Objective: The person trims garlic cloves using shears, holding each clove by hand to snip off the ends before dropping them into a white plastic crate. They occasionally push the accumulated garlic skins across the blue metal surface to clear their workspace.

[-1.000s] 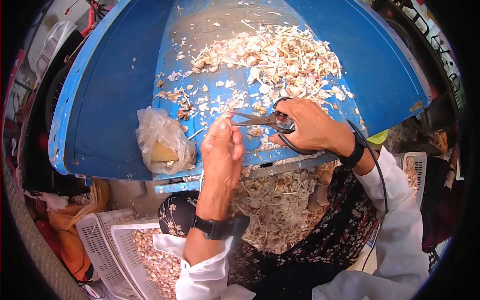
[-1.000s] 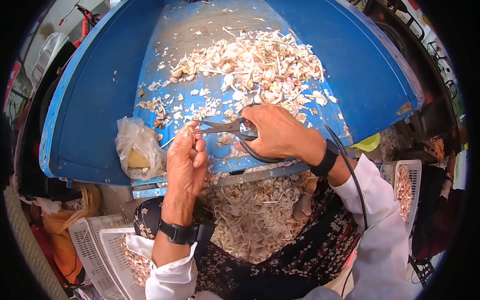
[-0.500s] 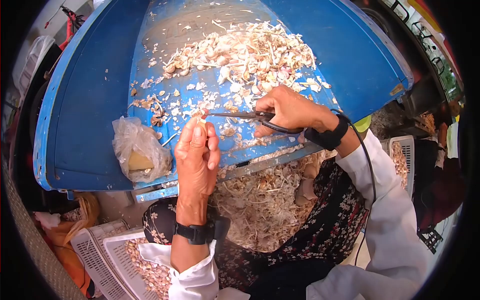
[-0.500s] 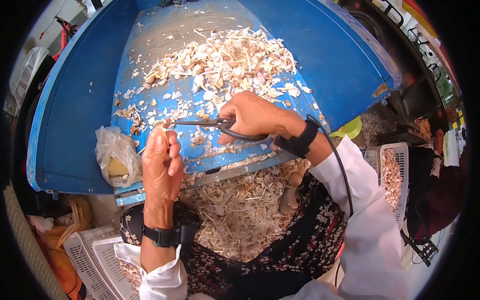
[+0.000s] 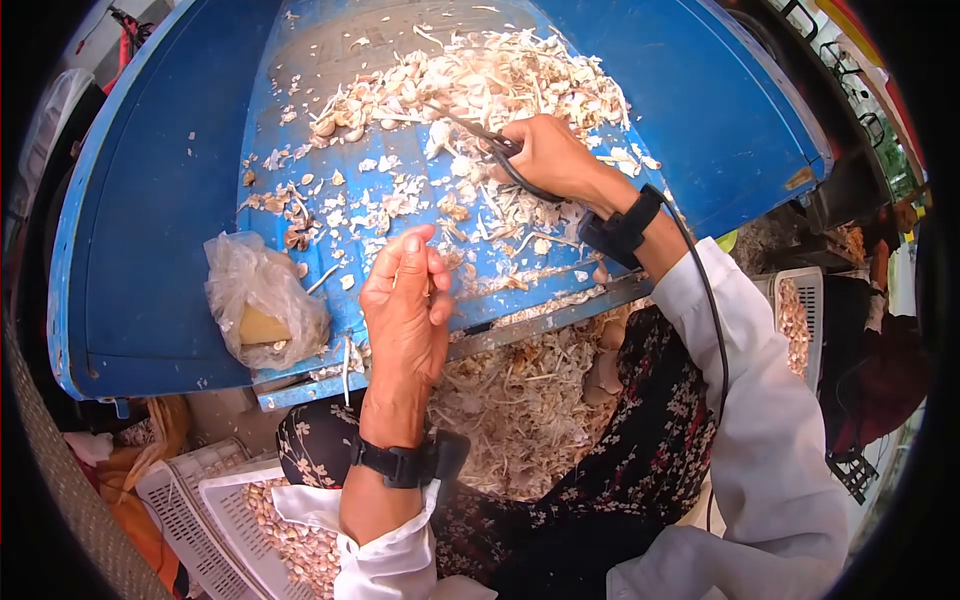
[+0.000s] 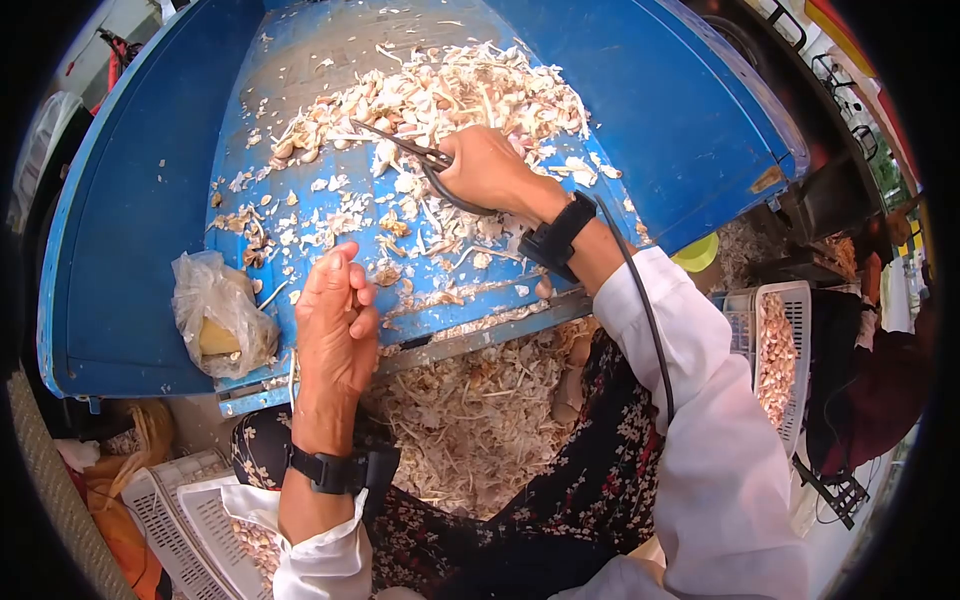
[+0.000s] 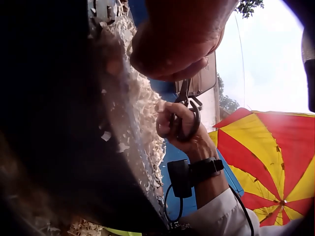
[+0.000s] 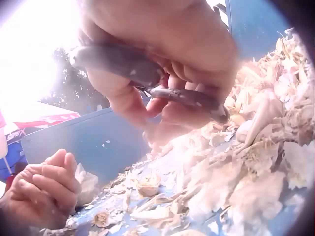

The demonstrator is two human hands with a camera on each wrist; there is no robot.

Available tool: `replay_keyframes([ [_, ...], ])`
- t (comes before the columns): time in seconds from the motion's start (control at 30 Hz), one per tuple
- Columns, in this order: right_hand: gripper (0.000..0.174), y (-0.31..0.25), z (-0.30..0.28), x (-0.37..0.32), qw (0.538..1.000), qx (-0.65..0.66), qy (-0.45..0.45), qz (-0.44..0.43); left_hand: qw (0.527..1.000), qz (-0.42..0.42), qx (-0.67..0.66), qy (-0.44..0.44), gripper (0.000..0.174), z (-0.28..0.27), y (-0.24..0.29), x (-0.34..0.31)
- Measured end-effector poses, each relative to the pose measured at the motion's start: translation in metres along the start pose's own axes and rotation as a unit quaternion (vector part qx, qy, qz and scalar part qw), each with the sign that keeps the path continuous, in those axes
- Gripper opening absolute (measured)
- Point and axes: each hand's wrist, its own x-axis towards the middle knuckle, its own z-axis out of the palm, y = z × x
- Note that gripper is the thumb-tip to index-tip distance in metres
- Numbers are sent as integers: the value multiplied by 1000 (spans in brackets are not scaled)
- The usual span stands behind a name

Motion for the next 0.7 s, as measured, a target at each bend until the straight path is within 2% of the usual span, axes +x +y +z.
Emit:
replay_keyframes([
  [0.03,24,-4,-2,0,990,137,-39,-7,1000,-6,1,-9,34,-4,-1,4],
  [0.1,24,-32,-19,-15,949,285,-130,42,1000,-10,2,-20,36,-1,-1,8],
  [0.17,26,-50,-18,-25,914,352,-199,45,1000,-3,-2,-23,38,18,-1,7],
  [0.2,32,-56,-14,-28,898,372,-233,18,999,-2,20,-38,38,22,-3,8],
  [0.23,38,-62,-10,-32,914,346,-211,-3,999,-4,8,-52,36,21,-4,8],
  [0.27,39,-61,-10,-30,924,324,-203,14,998,-7,-5,-64,35,19,-6,8],
  [0.3,37,-59,-14,-28,937,319,-145,13,999,7,21,-48,30,12,-9,10],
  [0.4,28,-30,-37,-8,966,257,13,21,997,-17,-77,-9,27,8,0,6],
  [0.47,26,7,-41,5,988,147,35,23,996,-19,-81,-18,28,9,1,5],
  [0.53,27,15,-28,2,996,60,33,58,996,-29,-78,-27,26,8,-1,5],
  [0.57,29,18,-21,3,994,-94,48,31,996,-30,-77,-26,26,8,-2,6],
  [0.6,25,21,-11,4,987,-145,67,-8,996,-46,-80,-15,25,7,-2,7],
  [0.67,17,26,1,8,978,-188,75,-58,991,-68,-111,-5,24,5,-2,9],
  [0.7,12,18,-1,6,979,-190,53,-53,988,-75,-138,-8,24,5,-1,9],
])
